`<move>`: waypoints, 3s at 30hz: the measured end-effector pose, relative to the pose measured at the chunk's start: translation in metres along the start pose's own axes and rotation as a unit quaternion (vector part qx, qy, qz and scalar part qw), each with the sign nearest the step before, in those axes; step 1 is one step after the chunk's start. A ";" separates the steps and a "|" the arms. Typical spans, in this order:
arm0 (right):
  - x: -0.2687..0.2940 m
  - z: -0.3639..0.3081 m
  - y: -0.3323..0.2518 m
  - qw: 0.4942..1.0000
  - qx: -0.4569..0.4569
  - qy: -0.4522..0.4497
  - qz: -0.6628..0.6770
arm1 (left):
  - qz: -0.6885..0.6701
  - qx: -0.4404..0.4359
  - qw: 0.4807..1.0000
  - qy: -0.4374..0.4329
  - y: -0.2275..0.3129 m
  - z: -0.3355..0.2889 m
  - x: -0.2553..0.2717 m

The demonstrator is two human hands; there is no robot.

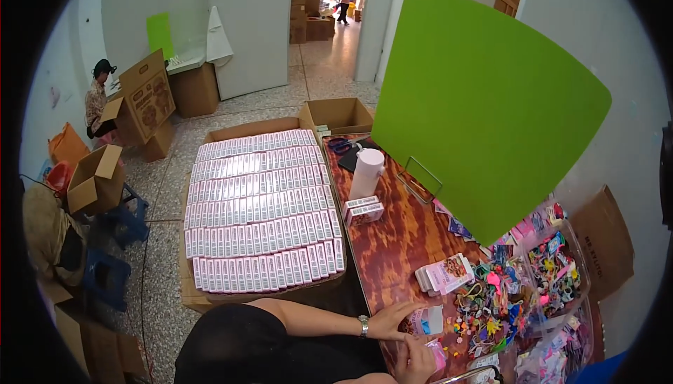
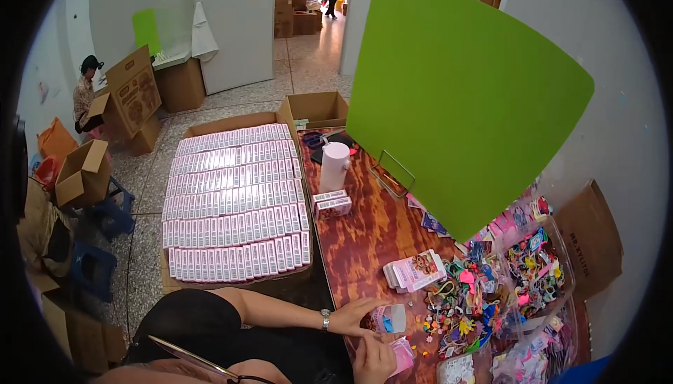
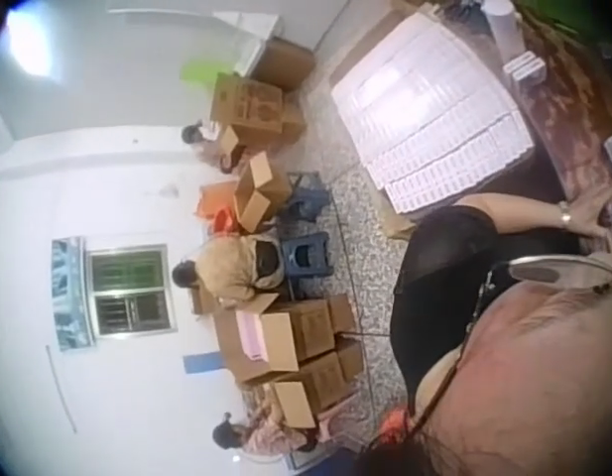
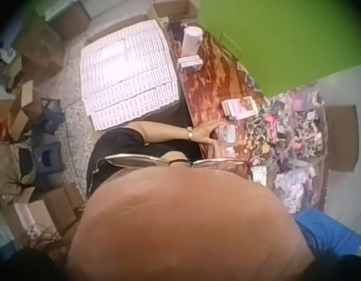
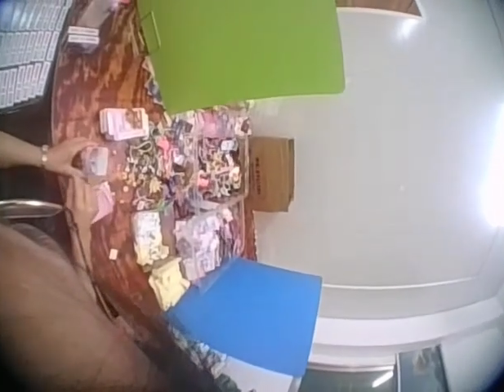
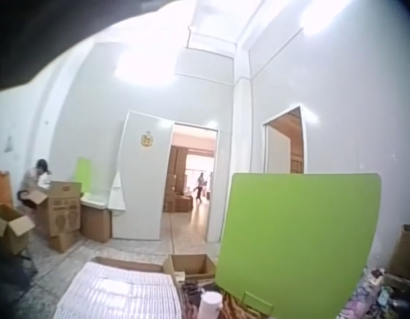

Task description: Packing individual small items into small boxes and then placing the finished boxes into a larger storage bag.

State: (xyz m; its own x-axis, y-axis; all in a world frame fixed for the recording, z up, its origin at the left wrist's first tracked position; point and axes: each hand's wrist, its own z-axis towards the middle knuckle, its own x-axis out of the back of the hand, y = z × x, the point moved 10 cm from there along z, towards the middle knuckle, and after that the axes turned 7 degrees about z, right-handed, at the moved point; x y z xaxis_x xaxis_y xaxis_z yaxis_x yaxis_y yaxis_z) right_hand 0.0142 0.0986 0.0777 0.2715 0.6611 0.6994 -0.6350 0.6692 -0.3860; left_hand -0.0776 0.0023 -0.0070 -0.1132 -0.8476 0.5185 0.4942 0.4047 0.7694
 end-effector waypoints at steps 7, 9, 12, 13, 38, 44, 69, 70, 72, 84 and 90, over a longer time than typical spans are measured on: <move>0.004 0.010 -0.013 0.994 -0.081 -0.058 0.034 | 0.041 -0.052 0.998 0.004 0.003 -0.008 0.002; 0.002 0.007 -0.017 0.995 -0.087 -0.046 0.035 | 0.025 -0.065 0.998 -0.009 0.008 -0.009 -0.001; 0.007 0.004 -0.024 0.996 -0.084 -0.021 0.039 | 0.042 -0.081 0.996 0.004 0.013 -0.005 0.003; 0.011 0.005 -0.030 0.996 -0.072 -0.010 0.045 | 0.044 -0.083 0.996 -0.002 0.011 -0.006 0.002; 0.070 0.064 -0.030 0.867 -0.230 -0.033 0.441 | 0.076 -0.085 0.992 -0.050 0.042 0.115 0.040; 0.073 0.014 0.013 0.852 -0.323 0.037 0.411 | 0.170 -0.037 0.968 -0.183 -0.010 0.138 0.009; 0.127 -0.028 -0.003 0.914 -0.204 0.243 0.254 | -0.041 -0.145 0.978 -0.146 0.035 0.077 -0.071; 0.133 -0.032 -0.005 0.911 -0.213 0.268 0.231 | -0.132 -0.049 0.969 -0.205 0.024 0.074 -0.081; 0.132 -0.049 0.001 0.909 -0.252 0.264 0.201 | -0.094 -0.159 0.971 -0.152 0.085 0.063 -0.084; 0.137 -0.037 0.094 0.965 -0.246 0.033 -0.083 | -0.062 -0.040 0.991 -0.113 0.057 0.035 -0.035; 0.212 -0.147 0.256 0.876 -0.449 0.066 -0.162 | -0.057 0.004 0.991 -0.123 0.043 0.028 -0.037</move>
State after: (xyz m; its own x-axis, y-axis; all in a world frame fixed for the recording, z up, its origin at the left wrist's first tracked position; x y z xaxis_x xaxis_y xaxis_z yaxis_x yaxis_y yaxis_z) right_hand 0.0156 0.4595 0.0389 0.4514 0.3813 0.8068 0.2994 0.7869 -0.5395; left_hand -0.0767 0.0608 0.0174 -0.3753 -0.7784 0.5032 0.4601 0.3148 0.8302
